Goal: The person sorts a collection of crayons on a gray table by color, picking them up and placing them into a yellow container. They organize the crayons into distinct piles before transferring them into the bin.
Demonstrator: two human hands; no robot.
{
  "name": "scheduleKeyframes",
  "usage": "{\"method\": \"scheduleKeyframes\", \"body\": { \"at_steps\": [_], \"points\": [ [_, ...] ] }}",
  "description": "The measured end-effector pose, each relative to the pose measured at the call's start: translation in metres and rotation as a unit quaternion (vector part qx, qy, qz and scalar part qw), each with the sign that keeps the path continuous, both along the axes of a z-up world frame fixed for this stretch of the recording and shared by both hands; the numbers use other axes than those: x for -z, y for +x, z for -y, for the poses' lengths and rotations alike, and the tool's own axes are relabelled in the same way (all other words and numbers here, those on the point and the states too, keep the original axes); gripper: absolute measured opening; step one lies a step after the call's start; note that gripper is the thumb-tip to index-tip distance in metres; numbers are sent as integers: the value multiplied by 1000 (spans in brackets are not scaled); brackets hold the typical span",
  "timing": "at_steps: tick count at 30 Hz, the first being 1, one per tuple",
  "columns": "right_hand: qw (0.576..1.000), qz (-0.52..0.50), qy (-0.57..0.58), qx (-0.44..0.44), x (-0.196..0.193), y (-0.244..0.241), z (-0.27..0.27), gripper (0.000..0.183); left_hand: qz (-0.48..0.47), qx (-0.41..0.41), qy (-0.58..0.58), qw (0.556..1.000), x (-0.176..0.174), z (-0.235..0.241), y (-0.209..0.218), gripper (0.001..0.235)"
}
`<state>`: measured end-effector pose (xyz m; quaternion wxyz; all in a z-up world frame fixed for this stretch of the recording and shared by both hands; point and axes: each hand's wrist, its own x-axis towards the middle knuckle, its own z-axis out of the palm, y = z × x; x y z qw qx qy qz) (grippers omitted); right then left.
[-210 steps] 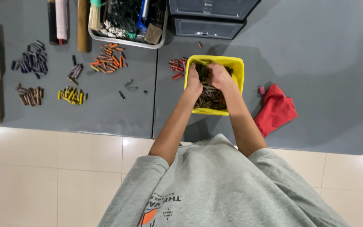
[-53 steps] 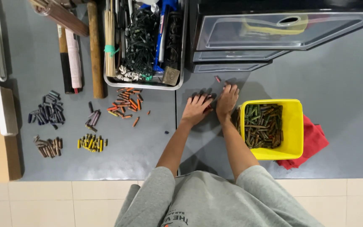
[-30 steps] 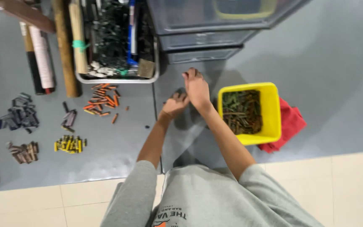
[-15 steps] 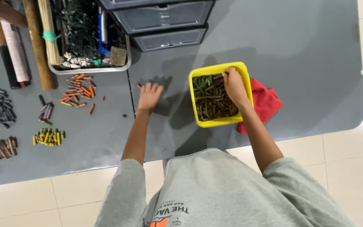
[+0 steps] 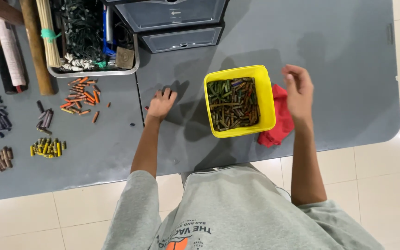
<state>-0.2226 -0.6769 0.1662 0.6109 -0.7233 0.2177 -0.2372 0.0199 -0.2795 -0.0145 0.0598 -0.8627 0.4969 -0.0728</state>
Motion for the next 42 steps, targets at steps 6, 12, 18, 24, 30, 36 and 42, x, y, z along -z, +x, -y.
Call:
{"method": "scheduleKeyframes", "body": {
  "at_steps": [6,12,18,24,30,36,42],
  "points": [
    [998,-43,-3,42,3,-29,1,20,-9,-32,-15,999,-15,6,-8,35],
    [997,-32,67,37,13,-50,-7,19,-166,-267,-411,856,-67,76,-40,16],
    [992,-27,111,50,21,-57,-9,19,-328,-130,-581,734,-115,208,-118,11],
    [992,-21,123,30,28,-65,-18,18,-514,-238,-390,726,-111,284,-146,18],
    [990,-56,126,39,34,-76,-15,20,-437,-91,-436,781,-46,290,-131,21],
    [988,-41,140,52,43,-77,-11,19,-458,-43,-394,796,-60,268,-123,42],
    [994,-22,104,27,41,-60,-26,15,-500,-44,-411,761,-92,248,-108,34]
  ]
}}
